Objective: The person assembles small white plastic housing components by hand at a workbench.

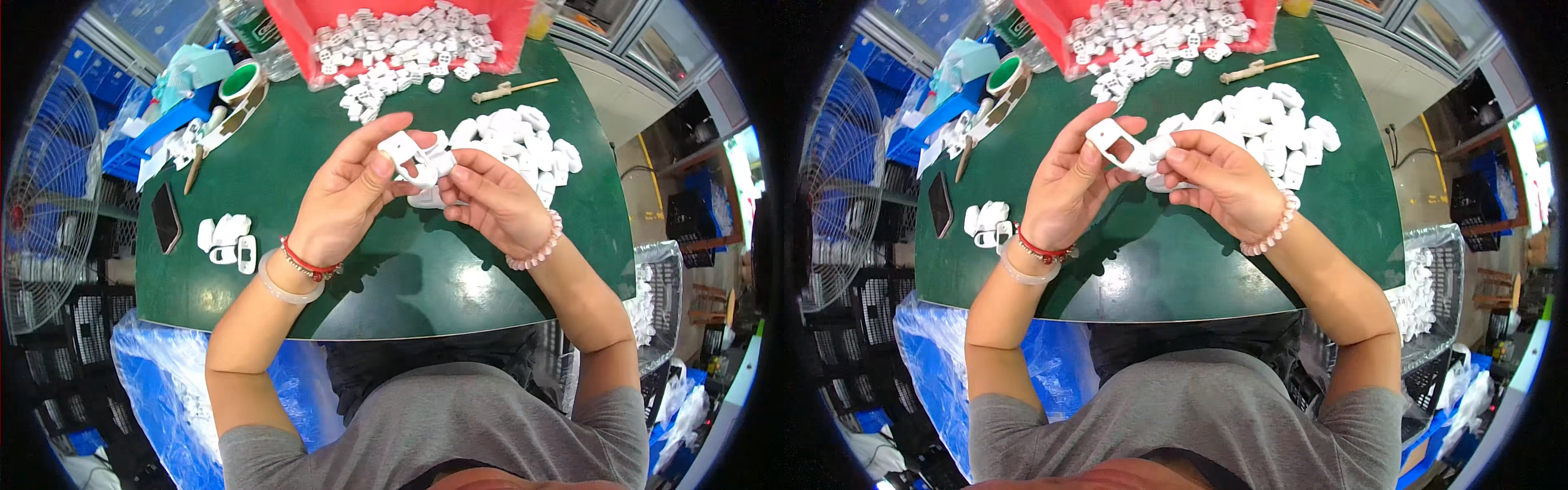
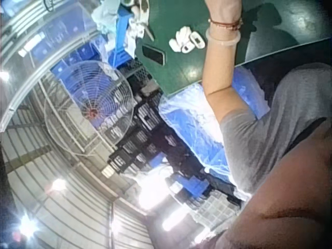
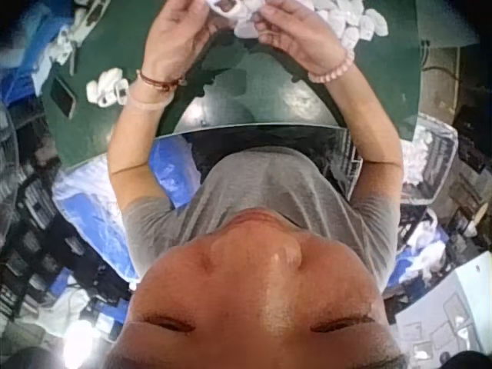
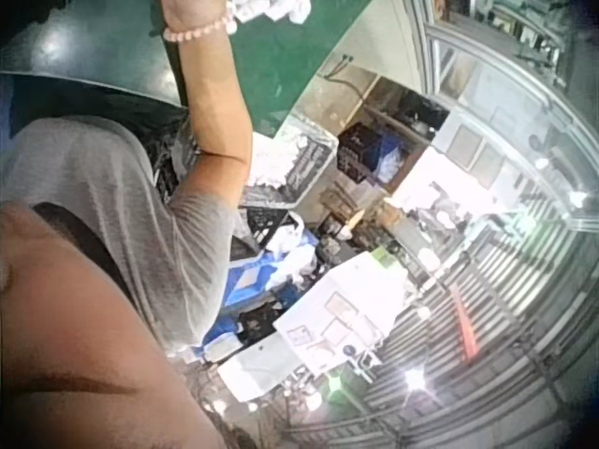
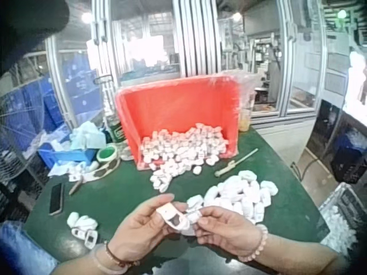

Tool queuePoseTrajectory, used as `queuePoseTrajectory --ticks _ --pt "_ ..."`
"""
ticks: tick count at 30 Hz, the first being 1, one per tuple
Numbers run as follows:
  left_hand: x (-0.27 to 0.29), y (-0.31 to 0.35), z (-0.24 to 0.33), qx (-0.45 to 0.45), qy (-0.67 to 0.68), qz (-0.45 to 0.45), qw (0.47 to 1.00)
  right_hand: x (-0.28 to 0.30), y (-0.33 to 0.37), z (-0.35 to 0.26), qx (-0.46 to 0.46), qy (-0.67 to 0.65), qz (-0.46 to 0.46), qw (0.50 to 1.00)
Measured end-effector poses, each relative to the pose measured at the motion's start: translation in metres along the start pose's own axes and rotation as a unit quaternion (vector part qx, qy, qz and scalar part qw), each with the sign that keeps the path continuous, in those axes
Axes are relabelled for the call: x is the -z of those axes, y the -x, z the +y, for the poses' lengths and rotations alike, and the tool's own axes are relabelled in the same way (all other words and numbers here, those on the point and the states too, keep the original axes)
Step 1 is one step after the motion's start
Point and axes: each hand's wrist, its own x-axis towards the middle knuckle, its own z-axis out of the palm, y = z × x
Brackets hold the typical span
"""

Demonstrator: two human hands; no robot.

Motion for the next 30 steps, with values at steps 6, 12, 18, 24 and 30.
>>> queuePoseTrajectory --ticks 6,12,18,24,30 --pt "0.001 -0.005 -0.023 -0.085 -0.033 0.014 0.996 0.002 0.003 -0.002 0.025 0.005 0.022 0.999" --pt "0.014 0.001 -0.03 -0.16 -0.219 0.003 0.963 0.004 -0.001 0.001 0.041 0.048 0.041 0.997" --pt "0.018 0.0 -0.033 -0.228 -0.198 0.11 0.947 0.006 0.0 -0.002 0.04 0.055 0.046 0.997" --pt "0.016 0.001 -0.036 -0.229 -0.227 0.065 0.944 0.004 0.0 0.001 0.025 0.024 0.004 0.999" --pt "0.008 0.004 -0.037 -0.164 -0.203 0.059 0.963 0.002 0.002 0.0 -0.003 0.073 -0.002 0.997"
